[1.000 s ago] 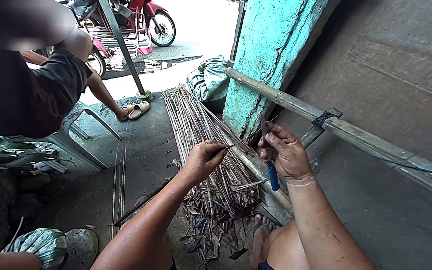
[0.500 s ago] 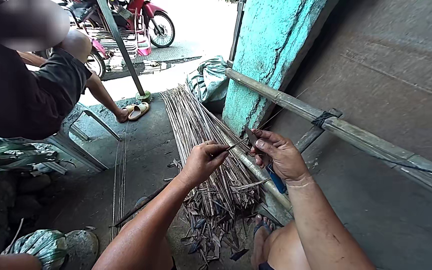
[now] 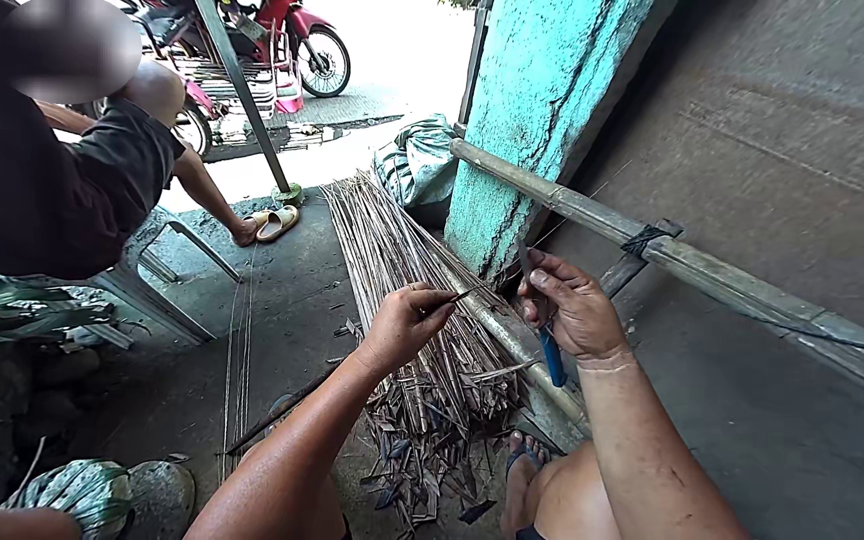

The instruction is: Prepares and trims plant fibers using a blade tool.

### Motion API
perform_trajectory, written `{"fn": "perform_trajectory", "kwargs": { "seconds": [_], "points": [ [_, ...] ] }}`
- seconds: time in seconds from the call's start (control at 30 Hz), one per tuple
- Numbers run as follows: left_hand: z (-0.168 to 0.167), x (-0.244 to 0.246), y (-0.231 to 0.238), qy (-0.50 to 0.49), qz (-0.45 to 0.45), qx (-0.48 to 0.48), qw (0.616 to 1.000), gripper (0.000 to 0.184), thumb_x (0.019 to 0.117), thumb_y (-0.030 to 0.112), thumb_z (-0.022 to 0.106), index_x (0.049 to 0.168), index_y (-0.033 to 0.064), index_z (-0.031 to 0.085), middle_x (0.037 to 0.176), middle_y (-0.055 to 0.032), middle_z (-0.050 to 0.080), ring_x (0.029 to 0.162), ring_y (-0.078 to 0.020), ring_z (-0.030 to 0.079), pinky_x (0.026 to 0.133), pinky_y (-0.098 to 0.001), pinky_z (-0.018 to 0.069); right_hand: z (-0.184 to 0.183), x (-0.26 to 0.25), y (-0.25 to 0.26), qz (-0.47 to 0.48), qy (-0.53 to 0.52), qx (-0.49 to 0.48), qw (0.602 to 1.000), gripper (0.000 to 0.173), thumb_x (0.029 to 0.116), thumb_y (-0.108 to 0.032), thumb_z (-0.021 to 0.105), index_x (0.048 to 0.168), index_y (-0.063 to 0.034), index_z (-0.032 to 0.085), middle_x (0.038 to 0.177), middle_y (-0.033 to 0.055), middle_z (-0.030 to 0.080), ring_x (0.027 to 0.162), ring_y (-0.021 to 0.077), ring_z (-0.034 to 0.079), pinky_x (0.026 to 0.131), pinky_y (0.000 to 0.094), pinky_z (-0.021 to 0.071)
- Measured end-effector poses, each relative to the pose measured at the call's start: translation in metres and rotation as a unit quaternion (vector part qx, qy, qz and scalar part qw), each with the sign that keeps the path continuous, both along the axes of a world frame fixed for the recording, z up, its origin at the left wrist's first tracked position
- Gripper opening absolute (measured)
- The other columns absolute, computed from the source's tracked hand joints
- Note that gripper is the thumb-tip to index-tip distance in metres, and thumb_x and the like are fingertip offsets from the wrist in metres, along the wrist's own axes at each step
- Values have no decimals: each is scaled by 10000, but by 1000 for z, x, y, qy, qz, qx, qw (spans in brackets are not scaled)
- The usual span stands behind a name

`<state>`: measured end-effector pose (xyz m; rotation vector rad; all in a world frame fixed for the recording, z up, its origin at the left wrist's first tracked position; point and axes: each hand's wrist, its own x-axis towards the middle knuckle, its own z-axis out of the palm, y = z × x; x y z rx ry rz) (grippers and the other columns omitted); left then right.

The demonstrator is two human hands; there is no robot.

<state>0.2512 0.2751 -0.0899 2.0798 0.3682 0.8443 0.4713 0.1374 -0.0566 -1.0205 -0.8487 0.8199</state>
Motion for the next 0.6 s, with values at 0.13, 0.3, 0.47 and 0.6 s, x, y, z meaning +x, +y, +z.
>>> {"fn": "perform_trajectory", "kwargs": {
  "seconds": [0.13, 0.3, 0.47, 0.6],
  "points": [
    [-2, 0, 0, -1, -5, 7, 1000, 230, 1017, 175, 602, 1122, 63, 774, 925, -10, 709, 761, 4, 631, 707, -162, 534, 3, 2, -3, 21, 2, -27, 999, 315, 1045, -50, 476, 1327, -36, 615, 831, 88, 713, 548, 105, 639, 506, 239, 570],
    [-1, 0, 1, 8, -4, 4, 1000, 235, 1022, 171, 585, 1107, 53, 770, 928, -10, 712, 747, 7, 620, 700, -168, 525, -3, -10, 1, 64, 5, -62, 996, 297, 1037, -35, 498, 1302, 0, 627, 836, 104, 718, 552, 118, 647, 504, 243, 571],
    [-3, 0, 1, 8, -8, 8, 1000, 229, 1017, 168, 588, 1095, 54, 771, 914, -6, 700, 730, 13, 602, 680, -157, 509, 2, 0, 0, 22, 6, -26, 999, 293, 1051, -52, 477, 1293, -32, 640, 839, 117, 716, 537, 112, 632, 504, 238, 565],
    [-4, 0, 1, 0, -10, 14, 1000, 225, 1016, 159, 590, 1087, 46, 771, 899, -6, 695, 732, 10, 605, 683, -160, 515, 6, 9, -3, -16, 2, -15, 1000, 312, 1058, -72, 466, 1314, -56, 643, 815, 99, 708, 532, 106, 625, 496, 235, 560]
  ]
}}
